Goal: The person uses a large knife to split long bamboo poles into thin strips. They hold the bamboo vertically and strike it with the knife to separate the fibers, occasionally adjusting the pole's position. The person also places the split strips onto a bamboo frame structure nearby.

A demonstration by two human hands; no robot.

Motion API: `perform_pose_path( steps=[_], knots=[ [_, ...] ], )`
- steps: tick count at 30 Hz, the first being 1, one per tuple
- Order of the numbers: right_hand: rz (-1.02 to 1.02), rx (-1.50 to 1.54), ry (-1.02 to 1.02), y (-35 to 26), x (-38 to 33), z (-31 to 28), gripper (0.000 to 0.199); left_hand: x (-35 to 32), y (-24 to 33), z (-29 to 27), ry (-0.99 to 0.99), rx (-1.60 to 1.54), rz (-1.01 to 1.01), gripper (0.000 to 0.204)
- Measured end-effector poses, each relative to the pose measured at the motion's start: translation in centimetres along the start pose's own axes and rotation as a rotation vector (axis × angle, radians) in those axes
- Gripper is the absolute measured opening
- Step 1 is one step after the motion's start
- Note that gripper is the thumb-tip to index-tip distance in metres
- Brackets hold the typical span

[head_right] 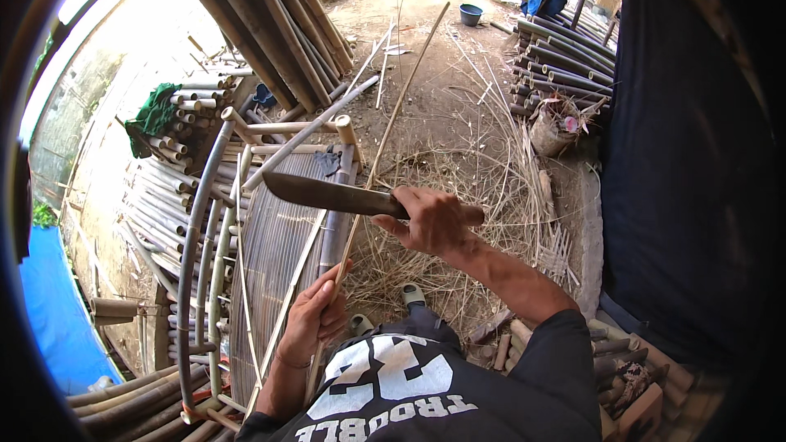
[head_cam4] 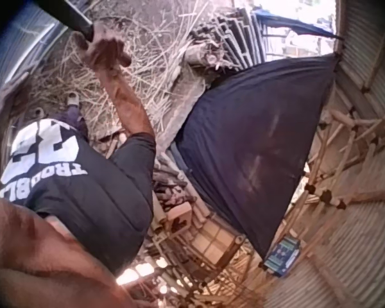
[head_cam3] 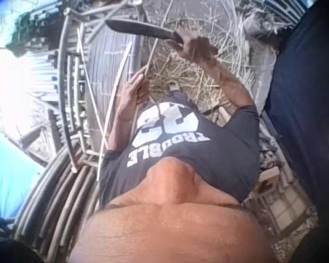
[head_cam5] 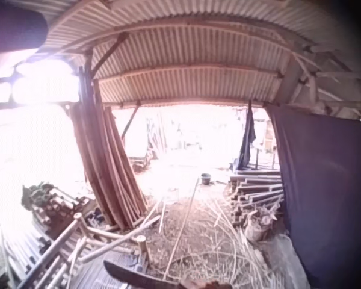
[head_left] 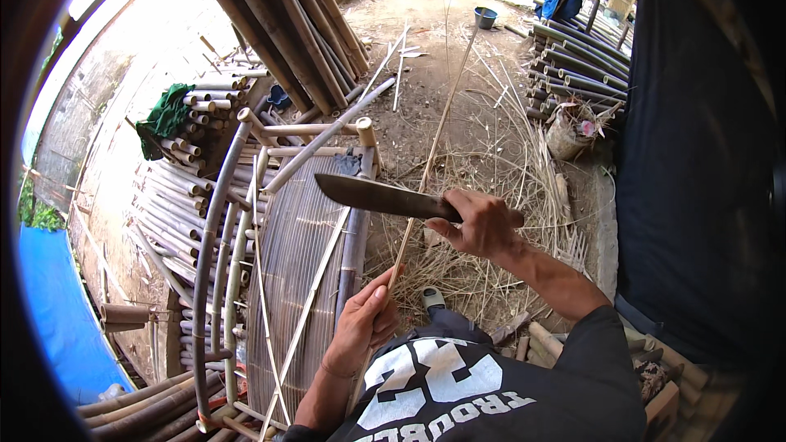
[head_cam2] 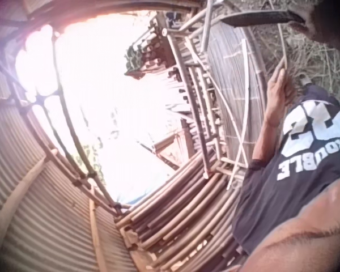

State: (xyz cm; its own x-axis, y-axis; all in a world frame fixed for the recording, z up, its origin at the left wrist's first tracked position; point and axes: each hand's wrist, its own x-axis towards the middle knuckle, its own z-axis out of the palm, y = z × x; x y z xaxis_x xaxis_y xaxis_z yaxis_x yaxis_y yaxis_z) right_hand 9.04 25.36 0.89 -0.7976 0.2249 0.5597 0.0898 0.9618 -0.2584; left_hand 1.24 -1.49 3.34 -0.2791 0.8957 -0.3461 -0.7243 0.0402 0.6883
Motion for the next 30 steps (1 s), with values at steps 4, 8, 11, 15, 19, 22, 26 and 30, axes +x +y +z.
perform_pose_path(
  steps=[4,8,11,15,19,22,26,30],
  knots=[
    [0.104,-0.102,0.044,2.8,1.6,-0.8,0.057,-1.0,-0.6,0.0,0.002,0.011,0.006,0.044],
    [0.318,-0.105,-0.152,5.5,1.5,-2.2,0.059,-3.3,-1.8,-0.9,0.019,0.021,-0.038,0.046],
    [0.221,-0.135,-0.011,6.5,1.3,-2.9,0.062,-5.4,-2.5,-1.7,0.039,-0.021,-0.116,0.048],
    [0.286,-0.158,-0.028,8.1,1.1,-4.2,0.063,-8.2,-3.7,-3.6,0.067,-0.009,-0.165,0.050],
    [0.428,-0.219,-0.014,13.8,0.6,-6.5,0.066,-12.6,-5.4,-6.2,0.027,0.048,-0.162,0.054],
    [0.652,-0.214,0.032,17.6,1.2,-10.8,0.073,-15.3,-5.5,-6.9,0.080,0.028,-0.178,0.038],
    [0.698,-0.206,0.260,18.6,0.1,-12.3,0.066,-17.1,-8.1,-11.7,-0.007,0.024,-0.140,0.057],
    [0.484,0.129,0.065,7.9,-0.9,-5.8,0.062,-6.9,-5.1,-6.8,0.175,0.339,-0.049,0.044]
  ],
)
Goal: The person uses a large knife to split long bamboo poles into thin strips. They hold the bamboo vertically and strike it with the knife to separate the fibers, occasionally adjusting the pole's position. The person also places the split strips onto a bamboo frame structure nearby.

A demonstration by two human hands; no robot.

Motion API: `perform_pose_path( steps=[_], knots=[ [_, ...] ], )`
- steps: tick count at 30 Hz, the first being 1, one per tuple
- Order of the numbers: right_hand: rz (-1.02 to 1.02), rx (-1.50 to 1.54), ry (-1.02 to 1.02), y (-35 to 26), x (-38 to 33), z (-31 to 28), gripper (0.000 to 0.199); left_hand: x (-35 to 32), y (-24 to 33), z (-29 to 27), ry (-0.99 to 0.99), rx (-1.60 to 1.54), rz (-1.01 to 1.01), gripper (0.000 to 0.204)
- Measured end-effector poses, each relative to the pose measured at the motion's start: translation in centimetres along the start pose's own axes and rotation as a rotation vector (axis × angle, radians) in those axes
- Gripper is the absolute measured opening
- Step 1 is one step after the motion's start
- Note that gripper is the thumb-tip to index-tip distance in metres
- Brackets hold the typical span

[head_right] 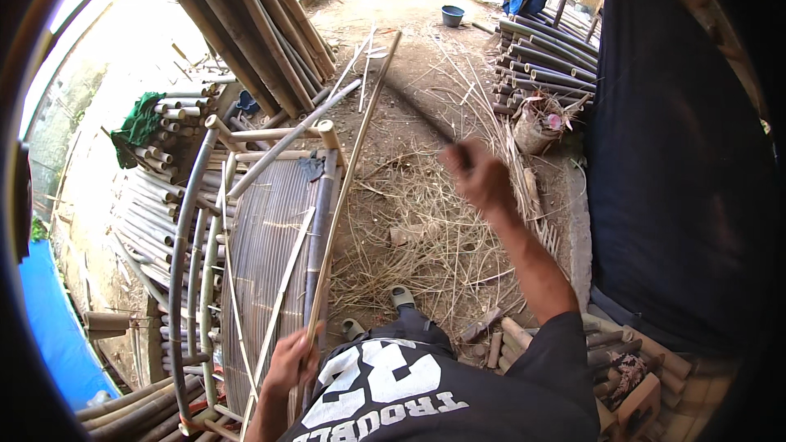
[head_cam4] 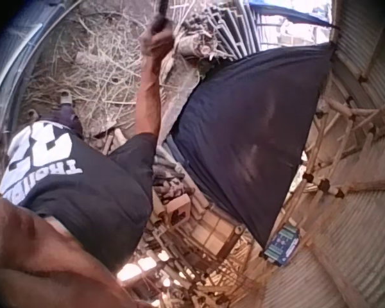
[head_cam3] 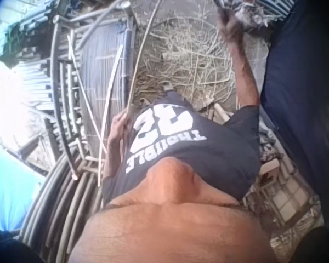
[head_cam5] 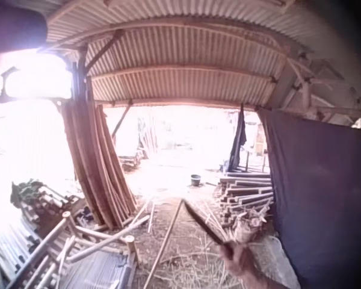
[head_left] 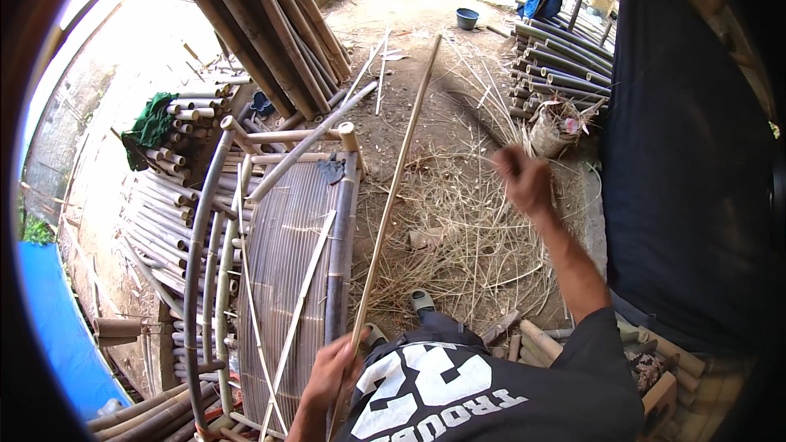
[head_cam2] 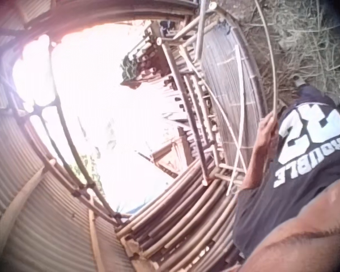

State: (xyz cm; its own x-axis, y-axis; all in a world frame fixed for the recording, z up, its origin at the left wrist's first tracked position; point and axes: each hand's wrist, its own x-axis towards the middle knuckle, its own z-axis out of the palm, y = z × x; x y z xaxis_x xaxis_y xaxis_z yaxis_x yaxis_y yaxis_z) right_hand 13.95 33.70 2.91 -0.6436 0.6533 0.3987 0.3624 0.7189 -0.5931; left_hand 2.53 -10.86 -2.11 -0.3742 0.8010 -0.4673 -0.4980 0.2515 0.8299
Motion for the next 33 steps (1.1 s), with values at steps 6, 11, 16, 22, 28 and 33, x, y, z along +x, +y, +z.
perform_pose_path(
  steps=[6,11,16,22,28,33],
  knots=[
    [-0.669,-0.162,0.073,-6.3,-5.5,7.2,0.060,6.8,7.1,6.7,-0.057,0.006,0.088,0.043],
    [-0.252,-0.185,0.025,-1.5,-2.3,4.6,0.059,4.8,5.7,7.6,-0.077,0.006,0.032,0.041],
    [-0.070,-0.232,0.045,2.1,0.3,0.2,0.063,1.4,3.6,6.2,-0.092,0.130,-0.017,0.040],
    [0.084,-0.274,0.093,5.1,2.5,-4.6,0.071,-3.0,1.2,3.0,-0.090,0.168,-0.006,0.039],
    [0.277,-0.244,0.378,10.9,6.1,-9.4,0.072,-5.1,-0.8,-1.3,-0.133,0.252,-0.069,0.056],
    [0.504,0.615,0.154,6.9,4.6,-3.3,0.049,0.5,5.6,-1.3,0.201,0.217,0.355,0.035]
  ],
)
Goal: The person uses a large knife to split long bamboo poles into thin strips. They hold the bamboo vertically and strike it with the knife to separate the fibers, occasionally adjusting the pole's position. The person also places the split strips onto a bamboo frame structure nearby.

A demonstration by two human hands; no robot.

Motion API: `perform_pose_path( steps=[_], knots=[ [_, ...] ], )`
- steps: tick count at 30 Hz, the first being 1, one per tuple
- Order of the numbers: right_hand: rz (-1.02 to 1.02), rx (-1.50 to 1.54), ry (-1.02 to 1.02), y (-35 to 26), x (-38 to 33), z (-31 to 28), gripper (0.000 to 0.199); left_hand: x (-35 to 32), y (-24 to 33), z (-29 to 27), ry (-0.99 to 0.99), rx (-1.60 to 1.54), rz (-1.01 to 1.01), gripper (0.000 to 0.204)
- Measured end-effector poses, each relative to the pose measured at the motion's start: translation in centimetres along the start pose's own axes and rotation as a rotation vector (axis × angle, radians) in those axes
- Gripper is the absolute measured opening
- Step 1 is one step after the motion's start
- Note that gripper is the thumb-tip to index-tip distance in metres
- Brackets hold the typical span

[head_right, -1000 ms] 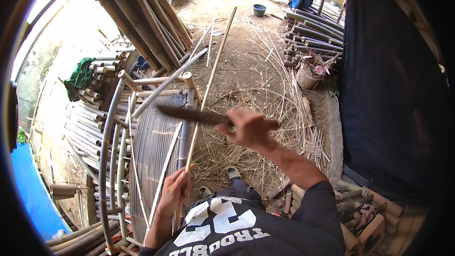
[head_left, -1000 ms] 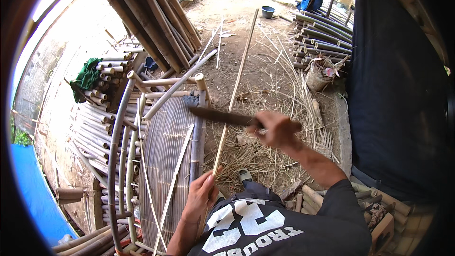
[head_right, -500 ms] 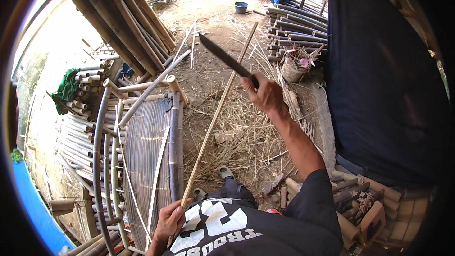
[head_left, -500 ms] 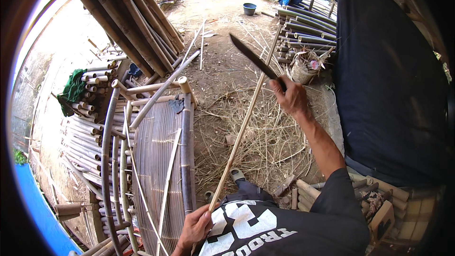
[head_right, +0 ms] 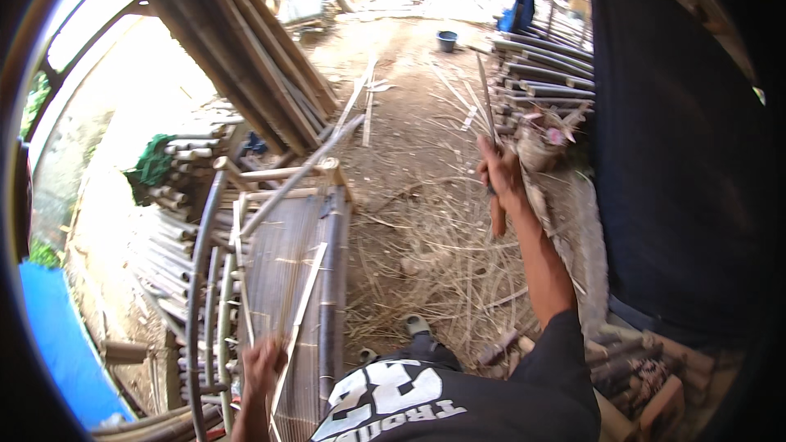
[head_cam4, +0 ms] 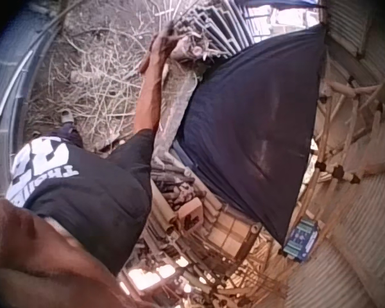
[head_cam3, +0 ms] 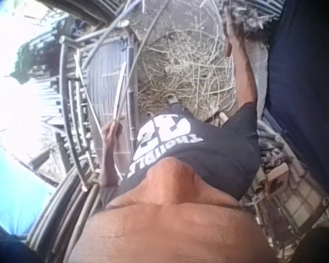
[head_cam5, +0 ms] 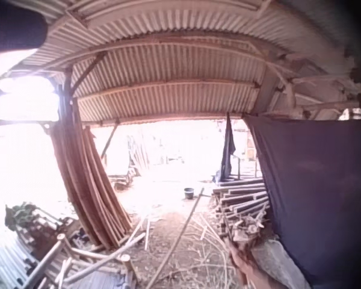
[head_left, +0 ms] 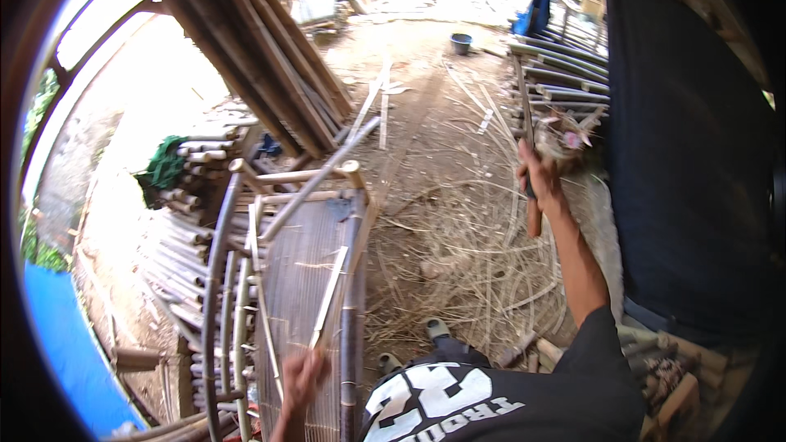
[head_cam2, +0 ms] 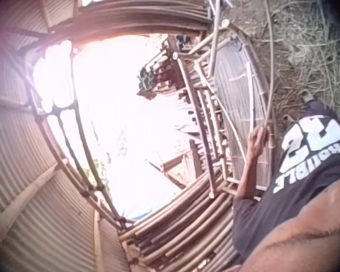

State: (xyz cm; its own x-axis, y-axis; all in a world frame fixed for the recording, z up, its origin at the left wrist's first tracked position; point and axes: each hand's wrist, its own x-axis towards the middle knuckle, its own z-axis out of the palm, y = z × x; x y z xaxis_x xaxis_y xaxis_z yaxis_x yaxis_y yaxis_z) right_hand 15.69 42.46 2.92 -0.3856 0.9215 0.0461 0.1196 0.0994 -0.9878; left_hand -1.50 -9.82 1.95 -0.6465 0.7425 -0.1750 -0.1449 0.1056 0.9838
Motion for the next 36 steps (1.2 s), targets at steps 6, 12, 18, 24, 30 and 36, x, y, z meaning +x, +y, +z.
perform_pose_path(
  steps=[6,12,18,24,30,36],
  knots=[
    [0.316,0.476,-0.551,-0.8,-12.9,13.1,0.020,17.1,14.8,2.9,0.407,0.776,0.688,0.014],
    [0.350,0.808,-0.505,-1.5,-18.2,20.3,0.036,17.9,15.1,7.1,0.195,0.154,0.471,0.022],
    [0.403,0.852,-0.068,-0.9,-14.7,21.2,0.025,13.6,3.3,10.2,0.171,-0.263,0.095,0.036],
    [0.205,0.558,-0.265,2.4,-11.4,18.7,0.021,3.8,4.5,5.7,0.007,0.951,0.405,0.057],
    [0.050,0.396,-0.428,-0.6,-7.8,17.8,0.021,3.7,-2.4,-0.5,-0.404,-0.007,-0.278,0.052],
    [-0.587,-0.543,-0.463,0.6,-9.6,15.8,0.048,4.9,-2.4,5.1,-0.129,-0.190,-0.227,0.040]
  ],
)
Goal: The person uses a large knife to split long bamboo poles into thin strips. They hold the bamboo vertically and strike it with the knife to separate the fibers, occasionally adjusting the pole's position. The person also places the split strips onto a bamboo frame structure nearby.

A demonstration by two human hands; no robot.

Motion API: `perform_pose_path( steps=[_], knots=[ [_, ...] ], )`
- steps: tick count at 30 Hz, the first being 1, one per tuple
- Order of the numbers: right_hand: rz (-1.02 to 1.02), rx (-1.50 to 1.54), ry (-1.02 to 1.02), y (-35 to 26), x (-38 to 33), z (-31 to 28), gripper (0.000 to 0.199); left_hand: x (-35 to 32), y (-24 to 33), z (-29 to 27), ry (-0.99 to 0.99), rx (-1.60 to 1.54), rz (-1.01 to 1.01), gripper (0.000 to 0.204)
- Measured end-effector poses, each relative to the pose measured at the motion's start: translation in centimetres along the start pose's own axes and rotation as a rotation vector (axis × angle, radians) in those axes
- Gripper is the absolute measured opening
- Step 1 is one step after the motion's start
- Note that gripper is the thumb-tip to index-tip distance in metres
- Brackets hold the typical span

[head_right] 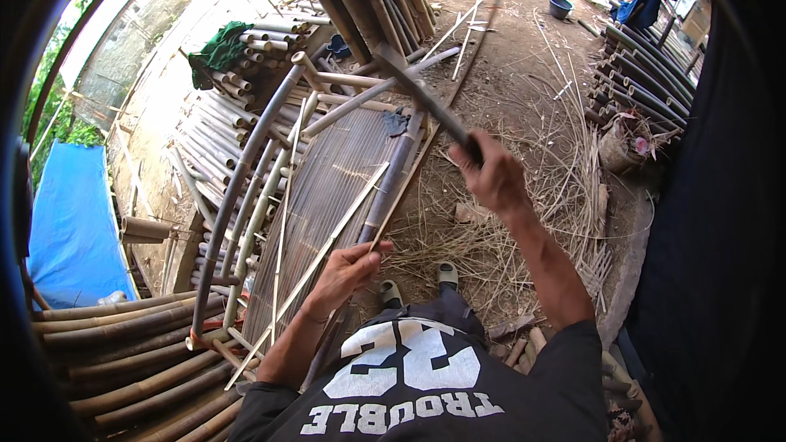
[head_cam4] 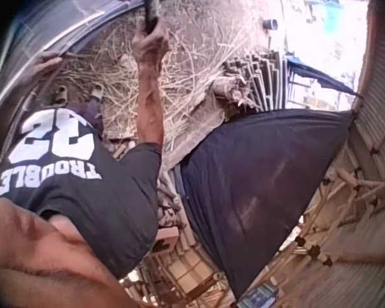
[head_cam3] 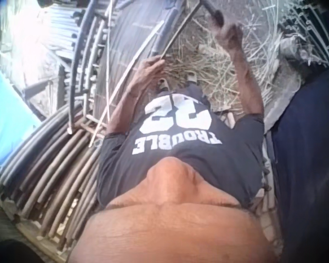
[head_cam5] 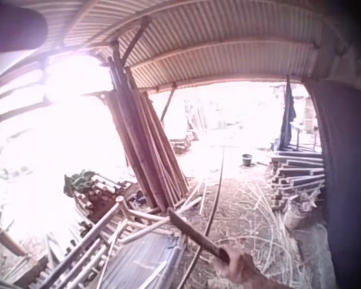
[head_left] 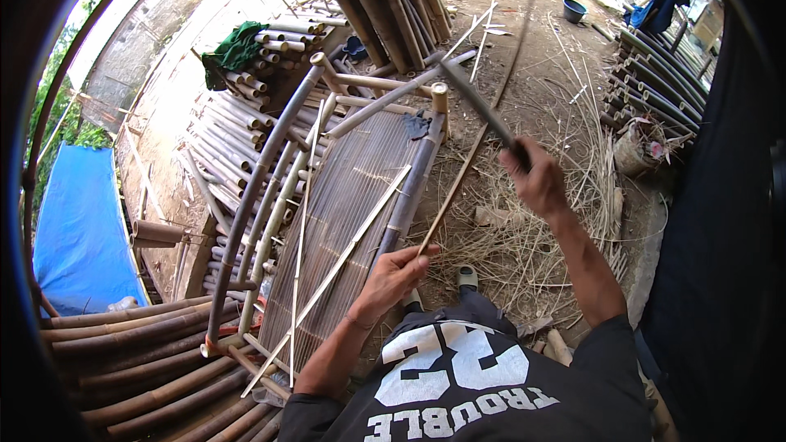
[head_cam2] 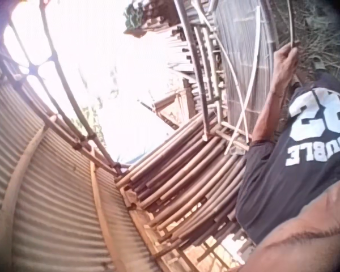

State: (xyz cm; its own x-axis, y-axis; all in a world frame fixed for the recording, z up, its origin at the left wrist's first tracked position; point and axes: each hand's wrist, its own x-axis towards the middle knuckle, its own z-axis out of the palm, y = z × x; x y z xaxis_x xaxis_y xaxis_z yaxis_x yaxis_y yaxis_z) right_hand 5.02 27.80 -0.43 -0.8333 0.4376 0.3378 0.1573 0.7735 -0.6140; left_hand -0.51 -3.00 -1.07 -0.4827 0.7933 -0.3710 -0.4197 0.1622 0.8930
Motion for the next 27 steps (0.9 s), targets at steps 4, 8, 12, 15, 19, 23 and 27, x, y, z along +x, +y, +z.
perform_pose_path(
  steps=[4,8,12,15,19,23,27],
  knots=[
    [-0.120,-0.141,-0.109,-1.6,-5.2,2.2,0.051,2.0,-1.1,0.6,0.234,0.142,0.080,0.038],
    [-0.202,-0.160,-0.174,-3.2,-8.5,3.9,0.056,2.6,-1.6,1.4,0.355,0.248,0.143,0.030],
    [-0.199,-0.167,-0.160,-3.9,-8.9,4.3,0.057,1.6,-0.7,2.4,0.416,0.408,0.131,0.025],
    [-0.041,-0.167,-0.239,-2.5,-6.9,3.4,0.057,0.6,-1.0,2.8,0.404,0.484,0.151,0.024],
    [-0.016,-0.216,-0.194,-1.2,-5.7,2.5,0.057,-0.5,-1.7,3.1,0.392,0.467,0.162,0.022],
    [-0.069,-0.259,-0.138,-0.6,-4.6,1.8,0.056,-1.9,-2.3,2.2,0.391,0.488,0.190,0.021],
    [-0.080,-0.310,-0.125,-0.2,-3.9,1.7,0.057,-3.4,-3.0,0.5,0.364,0.489,0.160,0.018]
  ],
)
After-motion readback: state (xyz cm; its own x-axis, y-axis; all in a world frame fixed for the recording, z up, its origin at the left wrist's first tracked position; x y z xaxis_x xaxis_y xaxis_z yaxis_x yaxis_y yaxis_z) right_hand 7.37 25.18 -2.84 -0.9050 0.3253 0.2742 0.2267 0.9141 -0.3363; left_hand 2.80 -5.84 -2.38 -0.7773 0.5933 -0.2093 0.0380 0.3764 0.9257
